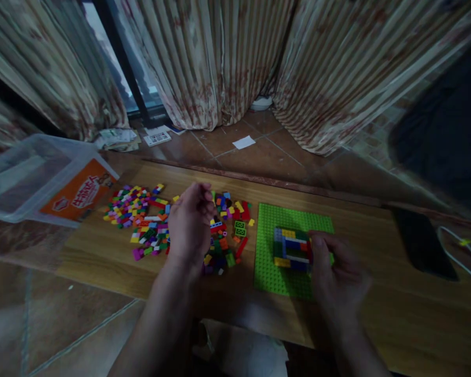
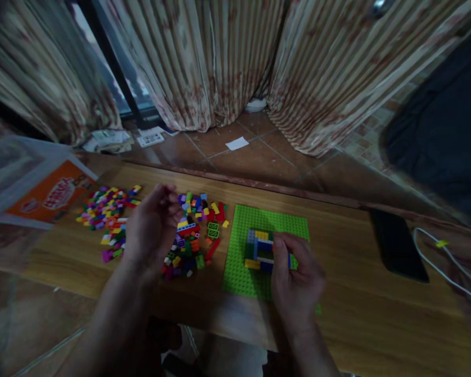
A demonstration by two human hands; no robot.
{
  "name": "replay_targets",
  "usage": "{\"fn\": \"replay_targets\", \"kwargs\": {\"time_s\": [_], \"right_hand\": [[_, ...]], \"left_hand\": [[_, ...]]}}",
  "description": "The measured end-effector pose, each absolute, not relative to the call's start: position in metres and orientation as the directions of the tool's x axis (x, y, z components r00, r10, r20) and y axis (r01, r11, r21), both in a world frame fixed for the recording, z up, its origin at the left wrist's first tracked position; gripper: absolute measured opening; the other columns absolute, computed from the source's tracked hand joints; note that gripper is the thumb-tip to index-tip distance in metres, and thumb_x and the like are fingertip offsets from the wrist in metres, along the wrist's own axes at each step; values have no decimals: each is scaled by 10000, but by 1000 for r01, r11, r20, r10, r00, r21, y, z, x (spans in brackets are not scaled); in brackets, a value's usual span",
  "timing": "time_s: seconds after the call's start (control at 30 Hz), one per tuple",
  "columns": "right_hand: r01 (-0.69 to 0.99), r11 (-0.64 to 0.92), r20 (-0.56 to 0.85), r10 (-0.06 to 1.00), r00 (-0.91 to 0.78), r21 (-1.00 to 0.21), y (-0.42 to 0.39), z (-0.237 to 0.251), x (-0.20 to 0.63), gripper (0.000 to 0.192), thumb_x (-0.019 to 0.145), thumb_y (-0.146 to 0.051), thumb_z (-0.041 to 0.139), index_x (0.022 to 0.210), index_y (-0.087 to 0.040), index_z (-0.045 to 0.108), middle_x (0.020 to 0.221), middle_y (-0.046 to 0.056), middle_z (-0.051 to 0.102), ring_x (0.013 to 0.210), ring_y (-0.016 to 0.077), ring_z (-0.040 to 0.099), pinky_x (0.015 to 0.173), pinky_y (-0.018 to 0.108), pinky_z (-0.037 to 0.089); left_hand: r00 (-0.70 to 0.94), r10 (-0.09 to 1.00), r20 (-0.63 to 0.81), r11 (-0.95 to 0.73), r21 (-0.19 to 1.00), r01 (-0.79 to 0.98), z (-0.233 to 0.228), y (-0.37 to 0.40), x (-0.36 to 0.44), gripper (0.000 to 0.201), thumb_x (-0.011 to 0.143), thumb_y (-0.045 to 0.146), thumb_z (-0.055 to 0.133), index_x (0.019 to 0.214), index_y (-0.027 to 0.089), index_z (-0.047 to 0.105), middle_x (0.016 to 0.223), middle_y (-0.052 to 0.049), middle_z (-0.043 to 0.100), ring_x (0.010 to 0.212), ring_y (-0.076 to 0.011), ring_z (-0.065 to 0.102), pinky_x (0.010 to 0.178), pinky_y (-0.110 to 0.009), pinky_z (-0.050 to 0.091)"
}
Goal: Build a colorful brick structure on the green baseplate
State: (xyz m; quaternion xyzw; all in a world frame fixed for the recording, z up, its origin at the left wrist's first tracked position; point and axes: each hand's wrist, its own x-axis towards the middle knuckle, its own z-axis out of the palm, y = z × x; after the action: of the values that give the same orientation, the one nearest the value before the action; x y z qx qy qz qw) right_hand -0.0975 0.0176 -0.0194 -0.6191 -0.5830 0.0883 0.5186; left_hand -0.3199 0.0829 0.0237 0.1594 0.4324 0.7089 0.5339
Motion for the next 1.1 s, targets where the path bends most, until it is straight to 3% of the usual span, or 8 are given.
{"fn": "replay_targets", "kwargs": {"time_s": [0.13, 0.27, 0.37, 0.53, 0.77, 1.1], "right_hand": [[629, 333, 493, 865, 92, -702, 9, -23, -122, 88, 902, -238, 617, 939, -209, 691, 923, 27, 697, 866, 166, 653, 777, 304, 505], [606, 467, 448, 872, -197, -644, 1, -29, -149, 152, 893, -190, 627, 1035, -230, 663, 981, 25, 693, 917, 170, 639, 805, 327, 511], [646, 495, 386, 867, -317, -581, -1, -36, -163, 185, 877, -242, 654, 1061, -222, 653, 981, 44, 687, 925, 203, 618, 798, 370, 511], [737, 460, 331, 884, -330, -495, 2, -45, -175, 228, 857, -323, 666, 1050, -201, 665, 993, 85, 667, 929, 250, 595, 781, 416, 512], [755, 421, 277, 906, -321, -503, 6, -44, -178, 194, 888, -307, 621, 1058, -229, 672, 1005, 74, 662, 944, 250, 587, 812, 423, 498], [723, 487, 365, 868, -338, -489, 11, -45, -188, 279, 893, -274, 601, 1166, -240, 640, 1135, 84, 609, 1040, 259, 560, 866, 443, 507]], "left_hand": [[-416, 844, -339, -90, 676, -731, 29, 86, -352, 220, 914, 200, 504, 746, 124, 624, 572, 43, 506, 426, -31, 423, 438, -145, 355], [-428, 822, -376, -102, 642, -760, 31, 86, -364, 257, 940, 195, 456, 746, 125, 609, 566, 43, 501, 414, -33, 422, 438, -150, 360], [-416, 819, -394, -86, 633, -769, 31, 85, -364, 258, 938, 184, 449, 748, 123, 613, 565, 40, 505, 414, -34, 425, 438, -153, 363], [-398, 827, -398, -62, 638, -768, 32, 83, -366, 223, 913, 183, 481, 755, 121, 625, 567, 40, 516, 426, -31, 427, 441, -148, 366], [-381, 833, -402, -42, 640, -767, 31, 83, -371, 138, 864, 201, 548, 769, 136, 625, 573, 47, 518, 426, -28, 434, 444, -143, 366], [-411, 824, -390, -87, 630, -771, 33, 80, -378, 139, 860, 168, 523, 766, 123, 614, 573, 51, 505, 424, -30, 414, 441, -158, 356]]}}
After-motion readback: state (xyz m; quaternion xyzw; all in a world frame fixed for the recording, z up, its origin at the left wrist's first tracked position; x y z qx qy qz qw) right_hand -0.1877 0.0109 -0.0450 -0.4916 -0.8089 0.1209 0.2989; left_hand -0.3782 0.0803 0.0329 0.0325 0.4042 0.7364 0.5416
